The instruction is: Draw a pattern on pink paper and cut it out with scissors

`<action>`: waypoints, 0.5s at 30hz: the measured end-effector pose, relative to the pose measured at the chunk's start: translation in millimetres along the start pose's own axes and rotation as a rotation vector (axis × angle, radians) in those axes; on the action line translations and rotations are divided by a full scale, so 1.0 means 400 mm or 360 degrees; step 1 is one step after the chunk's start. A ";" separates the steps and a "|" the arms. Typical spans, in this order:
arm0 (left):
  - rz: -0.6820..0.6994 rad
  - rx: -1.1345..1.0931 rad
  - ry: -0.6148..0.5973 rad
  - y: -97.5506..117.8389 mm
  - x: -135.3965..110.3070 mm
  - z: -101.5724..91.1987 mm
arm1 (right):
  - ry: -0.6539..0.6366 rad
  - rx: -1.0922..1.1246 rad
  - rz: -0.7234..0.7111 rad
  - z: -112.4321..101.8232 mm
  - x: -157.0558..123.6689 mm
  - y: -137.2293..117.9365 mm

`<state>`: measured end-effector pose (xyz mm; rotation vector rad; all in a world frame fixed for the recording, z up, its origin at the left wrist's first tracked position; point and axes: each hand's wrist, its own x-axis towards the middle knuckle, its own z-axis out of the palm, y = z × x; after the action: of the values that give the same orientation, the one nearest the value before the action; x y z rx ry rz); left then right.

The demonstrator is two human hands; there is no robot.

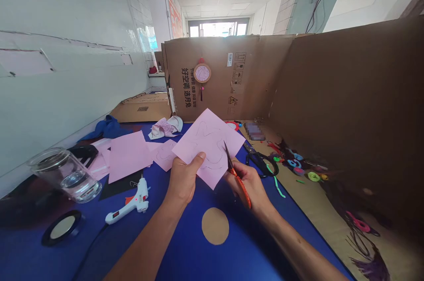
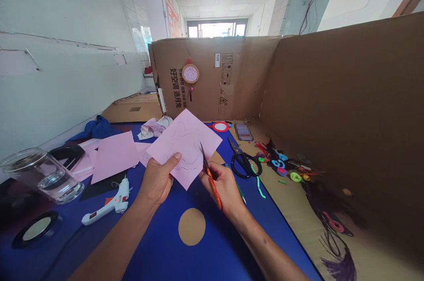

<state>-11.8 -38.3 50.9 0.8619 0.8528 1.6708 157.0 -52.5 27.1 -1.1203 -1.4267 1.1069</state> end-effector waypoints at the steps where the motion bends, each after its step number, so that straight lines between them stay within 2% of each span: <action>1: 0.0000 0.0000 0.0001 0.000 0.000 0.000 | -0.0006 -0.0004 0.0018 0.000 0.000 0.001; 15: 0.0004 -0.0020 0.0007 0.008 0.001 0.002 | 0.0012 -0.0069 -0.0031 0.001 0.000 -0.001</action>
<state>-12.8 -38.6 54.0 0.8513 0.8439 1.6795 156.6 -52.4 27.6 -1.1379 -1.4585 1.0616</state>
